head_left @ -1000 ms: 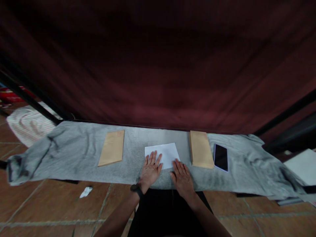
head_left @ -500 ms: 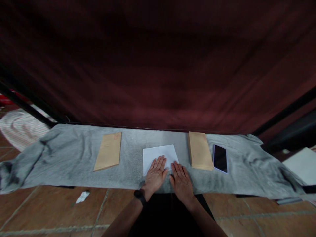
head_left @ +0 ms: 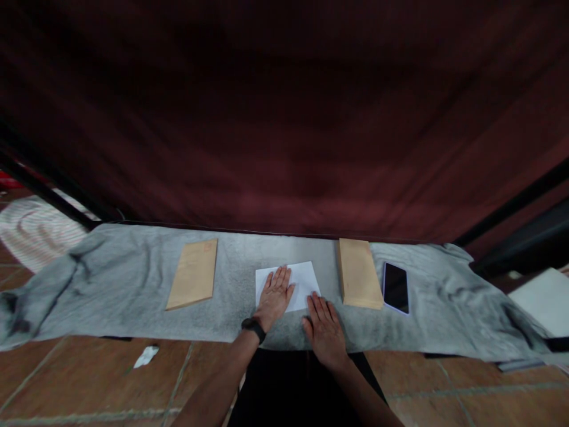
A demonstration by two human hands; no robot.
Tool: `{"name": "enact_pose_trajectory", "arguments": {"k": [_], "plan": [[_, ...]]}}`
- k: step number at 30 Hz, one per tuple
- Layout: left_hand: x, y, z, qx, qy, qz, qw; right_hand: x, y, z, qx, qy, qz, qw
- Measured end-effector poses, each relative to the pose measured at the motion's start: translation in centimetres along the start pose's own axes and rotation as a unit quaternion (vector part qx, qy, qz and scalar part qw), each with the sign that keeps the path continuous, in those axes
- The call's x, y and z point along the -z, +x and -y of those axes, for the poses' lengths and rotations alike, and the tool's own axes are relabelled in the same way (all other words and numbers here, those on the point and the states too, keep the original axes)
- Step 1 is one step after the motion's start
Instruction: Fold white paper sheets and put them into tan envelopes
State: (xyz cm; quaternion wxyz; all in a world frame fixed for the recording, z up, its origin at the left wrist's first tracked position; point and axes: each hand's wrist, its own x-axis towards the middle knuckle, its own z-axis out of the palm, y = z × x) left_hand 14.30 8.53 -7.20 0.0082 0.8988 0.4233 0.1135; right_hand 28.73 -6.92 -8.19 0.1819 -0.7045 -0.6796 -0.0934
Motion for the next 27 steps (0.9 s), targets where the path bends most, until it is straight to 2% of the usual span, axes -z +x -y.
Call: {"name": "enact_pose_trajectory", "arguments": {"k": [4,7,13,19,27], "plan": [[0.3,0.8,-0.1,0.027,0.002,0.012,1.000,-0.1,-0.1,0.0,-0.001,-0.002,-0.005,1.000],[0.3,0.4,-0.4,0.022,0.002,0.019,1.000,-0.1,-0.1,-0.1,0.003,-0.002,-0.008,1.000],[0.5,-3.1,-0.7,-0.043,-0.001,0.002,0.999,-0.2,-0.2,0.0,-0.002,-0.004,-0.007,1.000],[1.9,-6.4,-0.7,-0.119,-0.005,0.006,0.993,-0.1,-0.1,-0.1,0.003,-0.003,0.004,1.000],[3.8,-8.3,-0.6,-0.165,-0.006,0.010,0.986,0.3,-0.1,-0.1,-0.006,0.009,0.018,1.000]]}}
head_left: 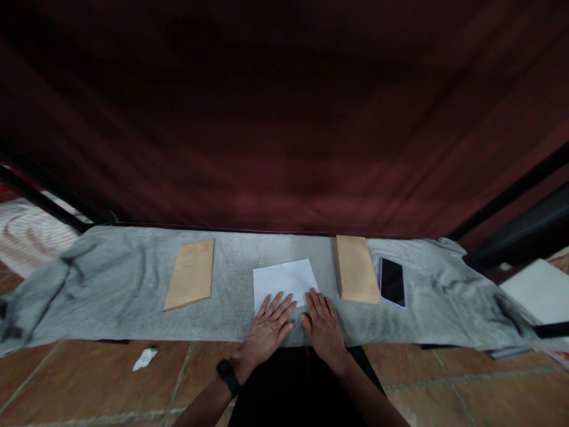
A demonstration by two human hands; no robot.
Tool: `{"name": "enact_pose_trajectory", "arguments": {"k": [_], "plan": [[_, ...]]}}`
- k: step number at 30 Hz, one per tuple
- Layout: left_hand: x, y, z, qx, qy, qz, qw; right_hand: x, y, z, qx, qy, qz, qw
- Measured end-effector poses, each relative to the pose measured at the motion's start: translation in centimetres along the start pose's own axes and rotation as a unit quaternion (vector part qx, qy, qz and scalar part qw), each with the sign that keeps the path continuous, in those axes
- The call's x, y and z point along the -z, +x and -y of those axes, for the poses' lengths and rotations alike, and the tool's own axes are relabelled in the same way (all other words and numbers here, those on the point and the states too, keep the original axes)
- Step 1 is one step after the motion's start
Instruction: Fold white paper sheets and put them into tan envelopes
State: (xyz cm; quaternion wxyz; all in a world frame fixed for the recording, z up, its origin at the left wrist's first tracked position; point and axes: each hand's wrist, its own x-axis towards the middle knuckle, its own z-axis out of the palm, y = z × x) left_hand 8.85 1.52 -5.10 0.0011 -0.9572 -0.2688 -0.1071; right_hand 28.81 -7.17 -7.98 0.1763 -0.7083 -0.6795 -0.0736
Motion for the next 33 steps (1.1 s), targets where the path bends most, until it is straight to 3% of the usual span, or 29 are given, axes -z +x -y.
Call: {"name": "enact_pose_trajectory", "arguments": {"k": [7,13,26,29,33], "plan": [[-0.4,-0.1,0.3,-0.006,0.009,-0.012,1.000,0.5,2.4,1.1,0.017,0.045,0.028,0.998],[-0.7,-0.7,0.3,0.017,0.010,-0.020,1.000,-0.8,3.5,2.6,0.062,0.047,0.038,0.996],[-0.8,-4.4,3.3,0.168,0.031,-0.073,0.983,-1.5,0.6,-1.5,-0.005,-0.025,-0.031,0.999],[-0.7,-3.9,3.3,0.185,0.029,-0.068,0.980,-1.4,0.9,-1.5,-0.019,-0.021,-0.022,0.999],[-1.1,-1.1,2.3,0.204,0.012,-0.061,0.977,-1.0,3.5,-0.2,-0.023,0.009,0.010,1.000]]}}
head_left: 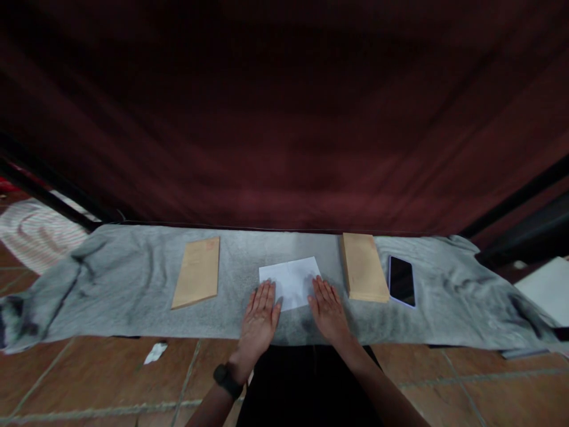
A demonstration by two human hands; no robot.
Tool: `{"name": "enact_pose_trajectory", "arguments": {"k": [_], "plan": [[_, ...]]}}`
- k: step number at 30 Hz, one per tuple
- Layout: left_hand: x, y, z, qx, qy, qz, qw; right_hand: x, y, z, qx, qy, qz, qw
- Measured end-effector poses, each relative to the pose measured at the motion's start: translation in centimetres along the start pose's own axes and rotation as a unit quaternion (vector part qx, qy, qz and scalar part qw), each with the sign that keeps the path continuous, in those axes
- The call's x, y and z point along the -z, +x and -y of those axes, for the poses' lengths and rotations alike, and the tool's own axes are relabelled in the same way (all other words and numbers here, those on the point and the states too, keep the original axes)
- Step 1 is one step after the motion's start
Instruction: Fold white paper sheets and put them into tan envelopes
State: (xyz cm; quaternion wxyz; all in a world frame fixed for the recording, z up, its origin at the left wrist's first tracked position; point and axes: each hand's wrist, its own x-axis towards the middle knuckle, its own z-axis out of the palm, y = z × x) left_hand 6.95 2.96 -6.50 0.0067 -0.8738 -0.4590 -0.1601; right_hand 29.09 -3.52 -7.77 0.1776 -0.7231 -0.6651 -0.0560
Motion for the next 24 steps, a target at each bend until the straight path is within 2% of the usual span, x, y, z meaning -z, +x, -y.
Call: {"name": "enact_pose_trajectory", "arguments": {"k": [4,7,14,20,24], "plan": [[-1.4,2.2,-2.2,-0.023,-0.021,0.016,0.999,-0.2,3.5,1.8,0.059,0.046,0.038,0.996],[-2.2,2.7,-2.5,-0.028,-0.011,0.015,0.999,-1.1,4.9,2.2,0.082,0.045,0.056,0.994],[-2.0,1.6,-0.5,0.007,-0.001,-0.010,1.000,-2.9,4.8,-0.1,0.024,-0.003,0.007,1.000],[-1.8,0.7,0.7,0.040,0.010,-0.029,0.999,-3.2,4.1,-2.0,-0.009,-0.028,-0.026,0.999],[-1.8,0.6,0.9,0.042,0.009,-0.036,0.998,-2.9,4.3,-2.1,-0.030,-0.026,-0.035,0.999]]}}
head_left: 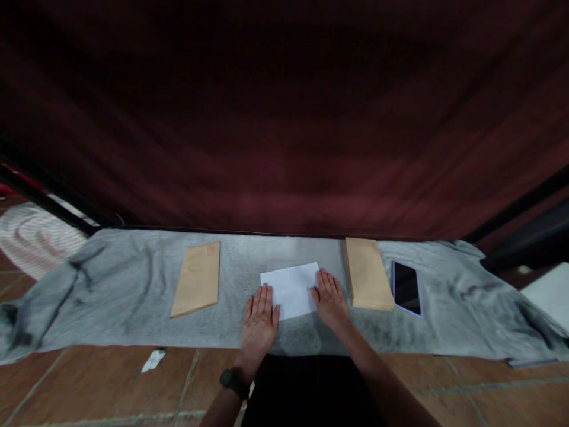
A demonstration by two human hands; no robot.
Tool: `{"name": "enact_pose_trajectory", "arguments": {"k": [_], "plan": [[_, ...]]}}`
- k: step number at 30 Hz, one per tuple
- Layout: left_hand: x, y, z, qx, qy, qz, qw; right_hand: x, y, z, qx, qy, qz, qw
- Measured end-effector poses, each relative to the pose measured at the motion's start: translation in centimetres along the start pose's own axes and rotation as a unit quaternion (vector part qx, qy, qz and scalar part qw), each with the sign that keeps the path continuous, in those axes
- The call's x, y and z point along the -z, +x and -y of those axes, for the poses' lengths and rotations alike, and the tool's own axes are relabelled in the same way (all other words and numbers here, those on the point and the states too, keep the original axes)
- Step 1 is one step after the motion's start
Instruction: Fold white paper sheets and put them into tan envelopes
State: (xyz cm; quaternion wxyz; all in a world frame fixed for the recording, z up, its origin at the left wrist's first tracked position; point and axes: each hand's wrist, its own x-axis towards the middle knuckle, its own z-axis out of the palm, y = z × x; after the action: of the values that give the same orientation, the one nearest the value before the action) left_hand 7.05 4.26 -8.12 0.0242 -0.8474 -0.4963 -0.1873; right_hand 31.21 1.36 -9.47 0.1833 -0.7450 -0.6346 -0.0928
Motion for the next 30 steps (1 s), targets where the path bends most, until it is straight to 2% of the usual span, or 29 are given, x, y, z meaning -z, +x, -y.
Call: {"name": "enact_pose_trajectory", "arguments": {"k": [2,7,9,13,19,24,30], "plan": [[0.0,0.0,-0.1,0.000,0.000,0.002,1.000,0.2,0.5,0.7,0.004,0.012,0.011,1.000],[0.3,0.2,-0.2,0.007,0.005,0.016,1.000,0.6,1.9,3.7,0.103,0.083,0.091,0.987],[0.4,0.2,-0.3,0.004,0.009,0.023,1.000,0.4,2.3,4.4,0.110,0.094,0.109,0.983],[0.7,0.2,-0.4,0.007,0.002,0.023,1.000,-0.2,3.1,4.2,0.082,0.087,0.115,0.986],[0.9,0.2,-0.5,0.017,-0.027,0.017,0.999,-0.6,4.2,2.0,0.008,0.066,0.087,0.994],[0.7,0.1,-0.5,0.017,-0.021,0.021,0.999,0.2,3.9,0.0,-0.061,0.071,0.060,0.994],[0.3,0.1,-0.3,0.018,-0.024,0.018,0.999,1.8,2.7,-0.3,-0.148,0.110,0.105,0.977]]}}
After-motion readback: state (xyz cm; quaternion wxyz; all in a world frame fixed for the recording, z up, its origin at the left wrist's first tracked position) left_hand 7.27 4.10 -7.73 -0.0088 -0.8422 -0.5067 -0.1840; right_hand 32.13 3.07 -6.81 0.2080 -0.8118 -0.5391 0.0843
